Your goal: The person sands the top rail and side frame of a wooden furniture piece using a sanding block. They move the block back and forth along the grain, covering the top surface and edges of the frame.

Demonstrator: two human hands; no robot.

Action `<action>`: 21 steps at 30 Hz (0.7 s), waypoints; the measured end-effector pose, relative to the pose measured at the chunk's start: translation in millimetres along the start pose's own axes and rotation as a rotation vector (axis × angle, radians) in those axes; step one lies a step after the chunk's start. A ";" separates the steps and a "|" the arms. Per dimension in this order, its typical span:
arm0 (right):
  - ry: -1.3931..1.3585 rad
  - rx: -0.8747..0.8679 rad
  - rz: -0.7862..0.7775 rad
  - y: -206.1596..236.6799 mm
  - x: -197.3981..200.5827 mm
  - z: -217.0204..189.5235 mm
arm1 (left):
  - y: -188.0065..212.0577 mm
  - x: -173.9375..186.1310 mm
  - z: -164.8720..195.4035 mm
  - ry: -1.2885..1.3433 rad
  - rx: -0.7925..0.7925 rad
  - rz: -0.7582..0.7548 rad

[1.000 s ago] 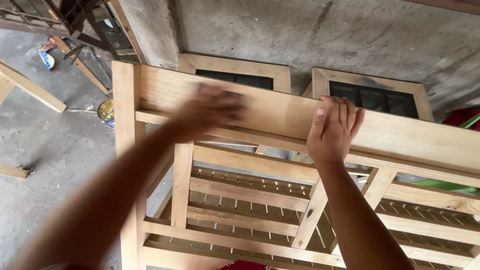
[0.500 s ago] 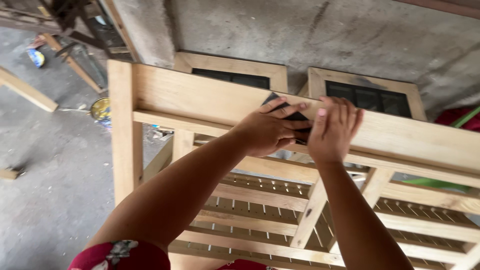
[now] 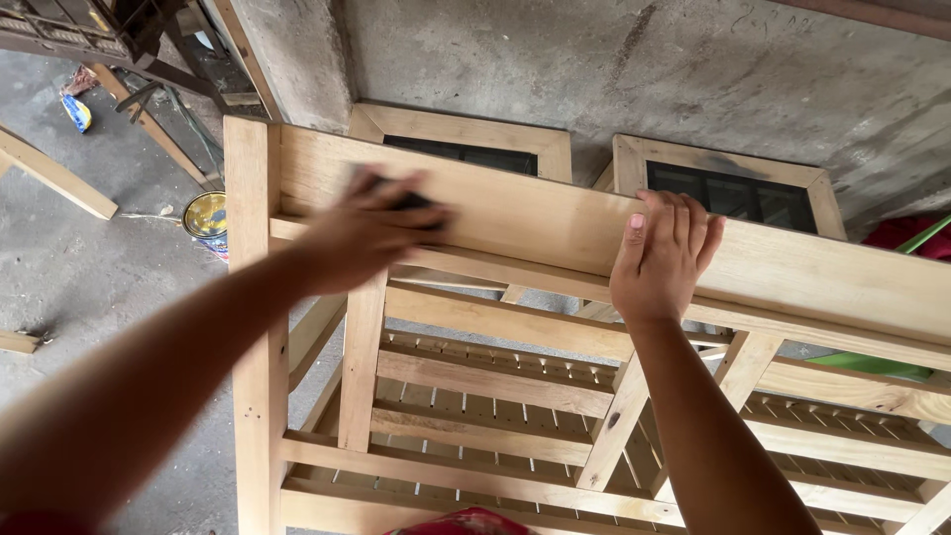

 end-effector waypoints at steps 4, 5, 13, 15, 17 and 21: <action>0.033 0.008 0.005 -1.8 -3.9 5.9 | -81.3 -20.6 63.4 0.171 -0.073 -0.022; 0.043 0.004 0.000 -2.5 -4.7 7.4 | -95.8 -26.0 73.9 0.229 -0.040 -0.025; 0.010 0.010 -0.005 -0.8 -1.1 4.0 | -8.1 -3.4 -5.8 0.078 0.065 -0.052; 0.030 0.007 0.003 -1.7 -1.1 2.3 | 33.9 8.5 -35.7 0.161 0.240 -0.014; 0.041 -0.002 0.004 -2.8 -1.2 2.2 | 42.2 13.3 -40.4 0.180 0.233 0.044; 0.009 -0.001 0.011 -2.3 -0.7 1.0 | -29.3 -5.5 6.8 0.040 0.101 -0.112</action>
Point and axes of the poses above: each hand's wrist, its own y-axis away from the middle knuckle, its own x-axis out of the back of the hand, z = x × y, the point moved 6 cm from there along -y, towards the middle knuckle, and after that the axes turned 6 degrees about y, right-handed, at the moved point
